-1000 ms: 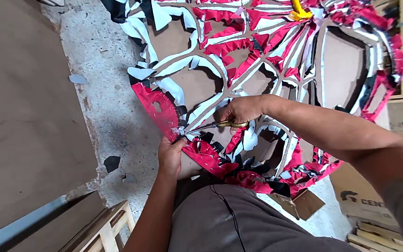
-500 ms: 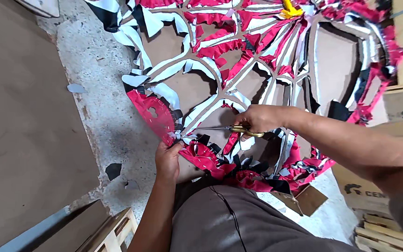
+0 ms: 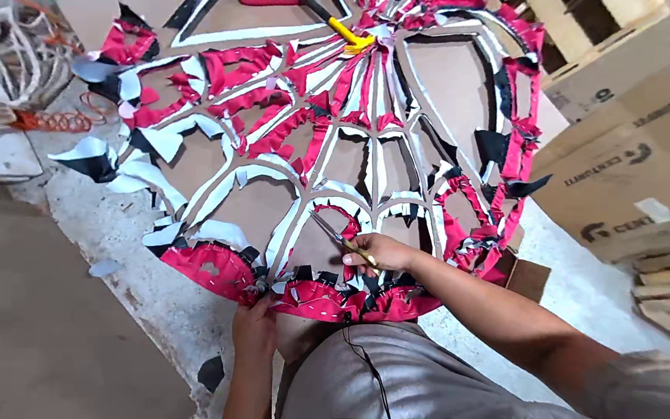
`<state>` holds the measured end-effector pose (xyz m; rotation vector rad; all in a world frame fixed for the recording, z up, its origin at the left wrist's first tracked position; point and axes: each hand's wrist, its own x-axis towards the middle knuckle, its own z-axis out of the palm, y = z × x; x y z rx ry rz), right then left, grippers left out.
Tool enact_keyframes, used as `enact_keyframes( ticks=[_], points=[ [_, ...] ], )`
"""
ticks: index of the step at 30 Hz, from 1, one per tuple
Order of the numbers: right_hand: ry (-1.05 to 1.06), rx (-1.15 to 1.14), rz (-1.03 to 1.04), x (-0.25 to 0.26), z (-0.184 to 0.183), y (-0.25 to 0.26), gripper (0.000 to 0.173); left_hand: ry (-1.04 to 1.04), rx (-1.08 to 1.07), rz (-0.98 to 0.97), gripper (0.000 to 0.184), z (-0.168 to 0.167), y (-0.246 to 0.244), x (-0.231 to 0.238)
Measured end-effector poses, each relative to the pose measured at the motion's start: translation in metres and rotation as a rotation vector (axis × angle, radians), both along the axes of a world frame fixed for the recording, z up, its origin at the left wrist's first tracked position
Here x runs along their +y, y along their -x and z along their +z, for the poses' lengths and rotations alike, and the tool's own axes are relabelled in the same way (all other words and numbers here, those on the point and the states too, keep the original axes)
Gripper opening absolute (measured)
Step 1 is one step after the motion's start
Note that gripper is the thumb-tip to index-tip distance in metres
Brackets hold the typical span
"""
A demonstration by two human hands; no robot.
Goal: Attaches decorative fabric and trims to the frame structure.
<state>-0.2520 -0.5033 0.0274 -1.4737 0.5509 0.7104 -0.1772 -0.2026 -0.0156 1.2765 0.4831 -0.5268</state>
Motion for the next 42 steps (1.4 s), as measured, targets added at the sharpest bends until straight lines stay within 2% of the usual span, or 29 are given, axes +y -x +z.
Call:
enact_keyframes(
  ticks=[5, 11, 16, 20, 23, 27, 31, 34, 38, 42],
  points=[
    [0.007, -0.028, -0.041, -0.004, -0.011, -0.010, 0.045, -0.016, 0.031, -0.051, 0.029, 0.004, -0.005, 0.003],
    [-0.068, 0.017, -0.142, 0.015, -0.006, 0.013, 0.042, -0.010, 0.047, -0.057, 0.030, 0.003, -0.007, 0.005],
    [-0.084, -0.041, -0.165, 0.021, -0.016, -0.008, 0.043, 0.030, 0.048, -0.061, 0.030, 0.001, -0.006, 0.007],
    [-0.004, -0.093, -0.266, 0.034, -0.024, -0.003, 0.042, 0.031, 0.042, -0.054, 0.030, 0.000, -0.007, 0.006],
    [0.061, -0.075, -0.248, 0.038, -0.025, -0.003, 0.047, 0.037, 0.043, -0.056, 0.030, -0.001, -0.007, 0.006],
    [0.122, -0.036, -0.257, 0.058, -0.007, 0.018, 0.047, 0.044, 0.040, -0.061, 0.029, -0.002, -0.007, 0.007],
    [-0.094, -0.005, -0.451, 0.067, -0.001, 0.043, 0.045, 0.029, 0.040, -0.068, 0.029, 0.000, -0.005, 0.007],
    [-0.169, -0.006, -0.561, 0.063, -0.004, 0.035, 0.047, -0.002, 0.011, -0.102, 0.028, 0.000, -0.005, 0.006],
    [-0.141, -0.031, -0.715, 0.068, -0.017, 0.016, 0.049, -0.015, 0.007, -0.156, 0.027, 0.000, -0.004, 0.010],
    [-0.015, -0.019, -0.817, 0.093, -0.026, -0.002, 0.049, 0.028, 0.067, -0.266, 0.024, -0.002, -0.016, 0.020]
  ],
)
